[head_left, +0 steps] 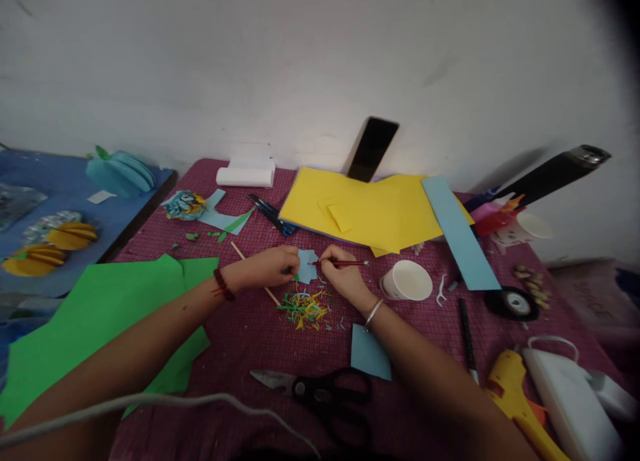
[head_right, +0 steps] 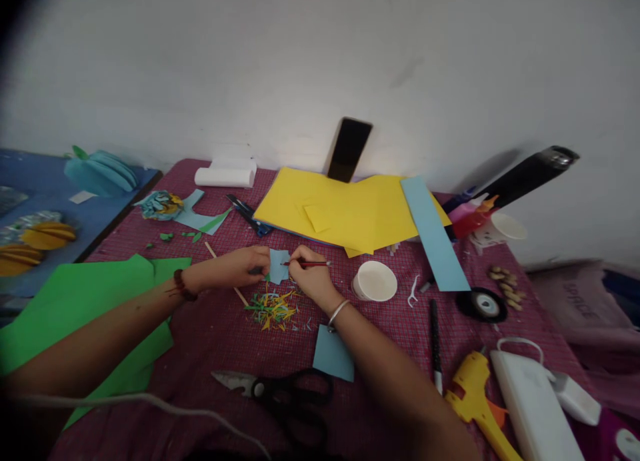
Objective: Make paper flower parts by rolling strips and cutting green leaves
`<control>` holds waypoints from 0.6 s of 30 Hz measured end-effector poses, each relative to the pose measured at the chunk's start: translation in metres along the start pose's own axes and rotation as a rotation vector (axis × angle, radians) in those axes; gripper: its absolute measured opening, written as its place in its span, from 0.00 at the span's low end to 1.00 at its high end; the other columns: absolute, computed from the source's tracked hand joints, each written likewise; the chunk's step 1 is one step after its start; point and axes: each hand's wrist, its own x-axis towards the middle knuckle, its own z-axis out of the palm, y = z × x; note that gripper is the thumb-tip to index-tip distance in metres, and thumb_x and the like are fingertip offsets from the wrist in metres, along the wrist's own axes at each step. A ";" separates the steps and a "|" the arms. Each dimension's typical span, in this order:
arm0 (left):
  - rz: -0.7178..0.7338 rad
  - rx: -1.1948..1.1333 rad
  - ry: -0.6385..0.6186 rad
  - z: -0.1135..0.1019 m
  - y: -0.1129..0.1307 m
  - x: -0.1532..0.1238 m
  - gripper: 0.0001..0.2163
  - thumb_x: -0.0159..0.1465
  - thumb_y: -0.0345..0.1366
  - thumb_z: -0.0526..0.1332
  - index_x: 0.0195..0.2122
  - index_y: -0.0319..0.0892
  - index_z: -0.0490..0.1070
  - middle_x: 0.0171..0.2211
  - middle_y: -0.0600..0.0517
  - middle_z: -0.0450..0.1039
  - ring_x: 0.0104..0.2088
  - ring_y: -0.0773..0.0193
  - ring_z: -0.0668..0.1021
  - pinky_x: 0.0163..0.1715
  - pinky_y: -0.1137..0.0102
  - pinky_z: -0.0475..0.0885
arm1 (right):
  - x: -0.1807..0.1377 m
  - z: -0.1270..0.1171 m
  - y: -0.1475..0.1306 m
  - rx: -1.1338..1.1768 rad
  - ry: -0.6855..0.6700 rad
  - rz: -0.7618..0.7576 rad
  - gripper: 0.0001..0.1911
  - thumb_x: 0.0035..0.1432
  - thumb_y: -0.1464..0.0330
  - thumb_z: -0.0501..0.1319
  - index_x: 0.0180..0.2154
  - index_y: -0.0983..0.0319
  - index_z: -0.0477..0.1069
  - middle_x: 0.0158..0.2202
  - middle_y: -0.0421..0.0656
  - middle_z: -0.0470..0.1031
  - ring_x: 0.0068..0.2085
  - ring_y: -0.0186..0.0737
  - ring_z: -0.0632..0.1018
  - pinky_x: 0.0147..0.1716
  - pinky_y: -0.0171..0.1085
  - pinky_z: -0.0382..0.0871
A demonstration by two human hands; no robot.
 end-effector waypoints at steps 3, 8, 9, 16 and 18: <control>-0.032 0.049 0.059 0.002 0.007 -0.006 0.10 0.58 0.26 0.58 0.41 0.40 0.69 0.42 0.48 0.68 0.43 0.61 0.72 0.44 0.69 0.66 | 0.000 0.000 -0.001 0.000 0.002 -0.002 0.06 0.48 0.73 0.53 0.23 0.60 0.65 0.21 0.37 0.67 0.25 0.35 0.68 0.26 0.33 0.59; -0.083 0.156 0.027 0.004 0.013 -0.009 0.06 0.60 0.27 0.56 0.38 0.41 0.68 0.39 0.48 0.70 0.40 0.60 0.72 0.43 0.67 0.66 | 0.000 0.000 -0.002 -0.001 0.005 0.002 0.06 0.49 0.72 0.53 0.23 0.60 0.65 0.22 0.37 0.68 0.26 0.36 0.68 0.27 0.33 0.60; -0.099 0.161 0.019 0.004 0.014 -0.009 0.05 0.60 0.27 0.56 0.36 0.40 0.68 0.38 0.47 0.70 0.40 0.60 0.73 0.42 0.67 0.66 | -0.001 0.000 -0.002 -0.001 0.004 0.004 0.06 0.49 0.72 0.53 0.23 0.60 0.65 0.22 0.37 0.68 0.26 0.36 0.69 0.27 0.33 0.60; -0.181 0.141 0.032 0.012 0.018 -0.006 0.05 0.60 0.27 0.53 0.30 0.40 0.66 0.32 0.49 0.71 0.33 0.62 0.72 0.37 0.68 0.66 | -0.001 0.000 -0.003 0.001 0.001 0.015 0.06 0.49 0.73 0.53 0.23 0.59 0.65 0.22 0.36 0.68 0.26 0.36 0.69 0.27 0.33 0.60; -0.175 0.120 0.050 0.012 0.018 -0.008 0.05 0.59 0.27 0.54 0.29 0.41 0.66 0.31 0.50 0.70 0.33 0.63 0.72 0.36 0.69 0.66 | -0.001 0.000 -0.003 0.005 0.002 0.011 0.06 0.49 0.73 0.53 0.23 0.59 0.65 0.21 0.36 0.67 0.25 0.35 0.68 0.26 0.33 0.59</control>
